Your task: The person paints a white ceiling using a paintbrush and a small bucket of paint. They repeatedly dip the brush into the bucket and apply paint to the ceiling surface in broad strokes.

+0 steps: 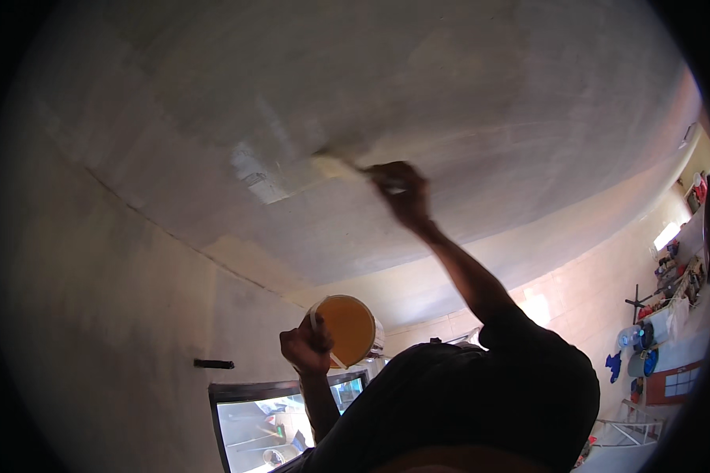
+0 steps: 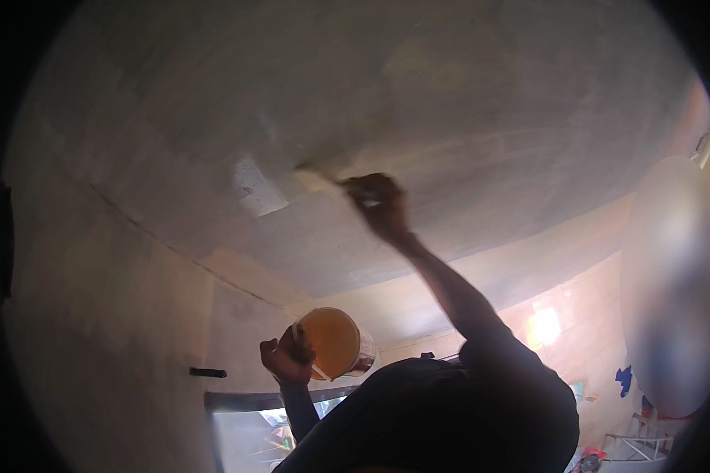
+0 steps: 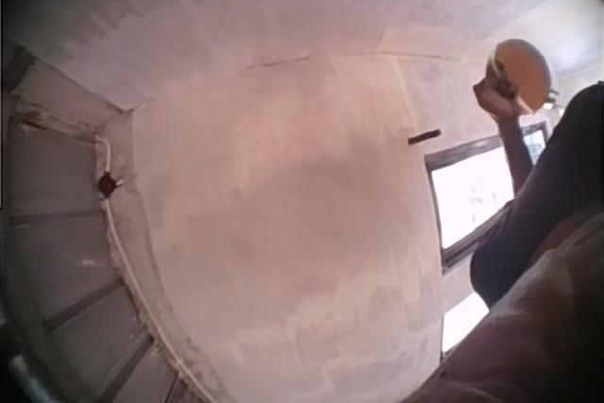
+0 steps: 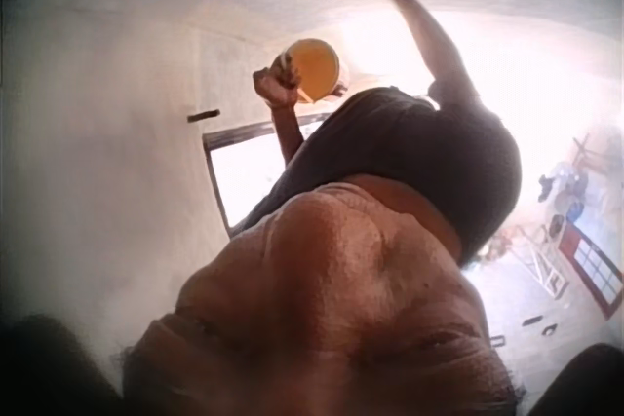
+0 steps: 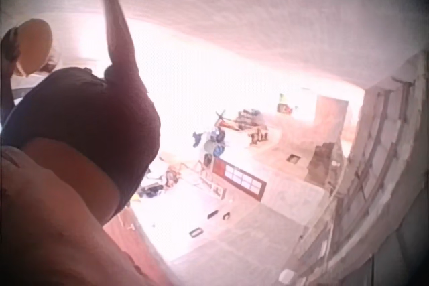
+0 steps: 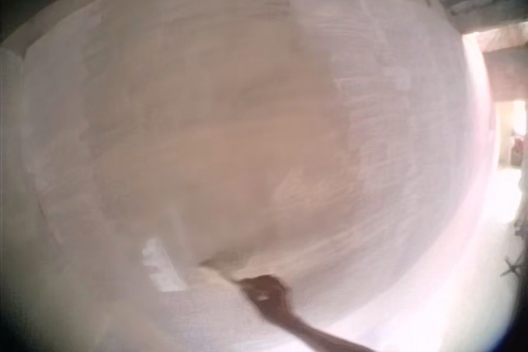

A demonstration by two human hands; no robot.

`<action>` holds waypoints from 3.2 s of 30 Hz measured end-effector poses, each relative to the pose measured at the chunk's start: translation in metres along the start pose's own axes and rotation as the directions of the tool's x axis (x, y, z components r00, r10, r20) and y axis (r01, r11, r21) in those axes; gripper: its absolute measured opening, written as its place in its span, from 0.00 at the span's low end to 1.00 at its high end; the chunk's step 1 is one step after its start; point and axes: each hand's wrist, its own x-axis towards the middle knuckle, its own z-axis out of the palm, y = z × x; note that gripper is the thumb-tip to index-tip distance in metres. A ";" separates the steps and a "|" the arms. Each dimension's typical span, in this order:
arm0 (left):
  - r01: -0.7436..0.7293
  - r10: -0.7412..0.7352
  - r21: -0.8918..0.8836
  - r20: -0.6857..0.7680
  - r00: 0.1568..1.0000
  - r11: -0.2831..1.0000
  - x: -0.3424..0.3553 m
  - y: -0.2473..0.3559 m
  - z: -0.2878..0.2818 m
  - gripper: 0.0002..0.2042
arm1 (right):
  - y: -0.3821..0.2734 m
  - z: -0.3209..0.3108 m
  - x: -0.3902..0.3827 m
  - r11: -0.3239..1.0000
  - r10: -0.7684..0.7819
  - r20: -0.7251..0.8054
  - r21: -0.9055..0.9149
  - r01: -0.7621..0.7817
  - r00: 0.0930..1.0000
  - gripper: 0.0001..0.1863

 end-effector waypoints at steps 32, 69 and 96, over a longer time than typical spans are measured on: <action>-0.040 0.040 -0.044 0.010 0.999 0.998 -0.007 0.000 0.003 0.29 | -0.022 0.102 -0.010 0.996 -0.085 0.088 0.043 0.082 0.992 0.11; 0.085 -0.093 0.110 0.076 0.993 0.990 0.010 0.024 0.011 0.36 | -0.116 -0.054 -0.111 0.965 0.262 0.617 -0.145 -0.220 0.742 0.08; 0.175 -0.212 0.139 0.322 0.923 0.975 0.023 0.025 0.037 0.24 | -0.090 0.008 -0.146 0.945 0.161 0.835 -0.284 0.162 0.525 0.08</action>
